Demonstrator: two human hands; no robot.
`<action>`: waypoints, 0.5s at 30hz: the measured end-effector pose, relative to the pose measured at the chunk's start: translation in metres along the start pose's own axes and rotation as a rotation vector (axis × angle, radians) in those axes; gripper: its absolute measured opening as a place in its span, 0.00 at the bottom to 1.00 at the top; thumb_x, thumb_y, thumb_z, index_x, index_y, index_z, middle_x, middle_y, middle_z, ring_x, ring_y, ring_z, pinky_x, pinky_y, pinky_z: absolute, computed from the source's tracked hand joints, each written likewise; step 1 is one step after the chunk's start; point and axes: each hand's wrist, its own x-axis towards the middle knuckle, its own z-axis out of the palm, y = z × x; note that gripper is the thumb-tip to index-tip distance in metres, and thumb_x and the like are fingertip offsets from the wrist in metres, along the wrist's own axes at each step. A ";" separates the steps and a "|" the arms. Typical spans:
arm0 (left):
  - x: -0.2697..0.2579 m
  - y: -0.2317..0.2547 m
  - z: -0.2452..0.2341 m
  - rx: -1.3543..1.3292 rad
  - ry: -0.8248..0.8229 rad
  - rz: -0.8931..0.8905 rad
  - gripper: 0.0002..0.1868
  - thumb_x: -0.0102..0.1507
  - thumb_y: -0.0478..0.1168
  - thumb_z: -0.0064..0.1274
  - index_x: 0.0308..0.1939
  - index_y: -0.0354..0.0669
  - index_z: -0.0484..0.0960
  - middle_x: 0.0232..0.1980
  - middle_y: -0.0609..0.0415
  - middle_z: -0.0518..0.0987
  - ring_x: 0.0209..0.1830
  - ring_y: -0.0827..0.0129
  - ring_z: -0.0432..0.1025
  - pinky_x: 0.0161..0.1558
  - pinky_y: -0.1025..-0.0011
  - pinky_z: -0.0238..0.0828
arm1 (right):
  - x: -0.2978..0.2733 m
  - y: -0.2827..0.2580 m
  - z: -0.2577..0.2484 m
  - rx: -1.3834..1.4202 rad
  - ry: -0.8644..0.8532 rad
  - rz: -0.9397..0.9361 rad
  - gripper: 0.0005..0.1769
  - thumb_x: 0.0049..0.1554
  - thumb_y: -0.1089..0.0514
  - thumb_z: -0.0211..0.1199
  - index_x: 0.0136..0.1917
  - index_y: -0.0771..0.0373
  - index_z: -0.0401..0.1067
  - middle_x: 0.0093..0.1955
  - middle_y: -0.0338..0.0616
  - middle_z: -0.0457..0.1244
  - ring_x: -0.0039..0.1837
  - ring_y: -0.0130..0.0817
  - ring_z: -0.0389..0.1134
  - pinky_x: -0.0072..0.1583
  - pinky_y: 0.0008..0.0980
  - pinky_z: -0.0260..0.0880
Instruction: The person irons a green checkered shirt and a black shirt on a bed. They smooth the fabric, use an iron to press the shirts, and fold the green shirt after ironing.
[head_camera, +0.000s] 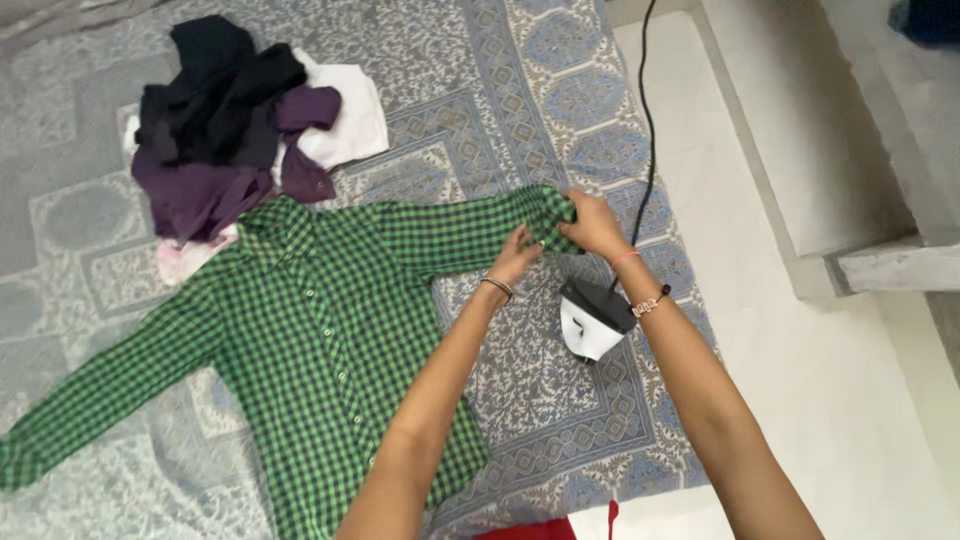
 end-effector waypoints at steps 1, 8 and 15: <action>-0.018 0.008 -0.006 -0.031 0.016 -0.024 0.45 0.65 0.47 0.55 0.81 0.51 0.46 0.81 0.48 0.57 0.78 0.57 0.57 0.68 0.55 0.60 | -0.003 -0.021 0.007 0.033 -0.002 0.007 0.33 0.46 0.59 0.72 0.65 0.64 0.71 0.54 0.60 0.69 0.56 0.56 0.72 0.58 0.45 0.72; -0.142 0.047 -0.074 -0.237 0.086 0.125 0.40 0.68 0.53 0.46 0.82 0.52 0.50 0.81 0.51 0.60 0.79 0.57 0.54 0.69 0.51 0.56 | -0.025 -0.152 0.090 0.183 0.111 -0.090 0.26 0.51 0.60 0.67 0.64 0.63 0.71 0.53 0.59 0.70 0.56 0.57 0.72 0.56 0.46 0.73; -0.251 0.036 -0.182 -0.300 0.279 0.168 0.37 0.69 0.44 0.41 0.82 0.54 0.51 0.80 0.60 0.61 0.78 0.65 0.56 0.70 0.59 0.53 | -0.058 -0.280 0.180 0.259 0.020 -0.175 0.24 0.54 0.62 0.61 0.65 0.61 0.72 0.55 0.60 0.70 0.57 0.57 0.72 0.57 0.45 0.73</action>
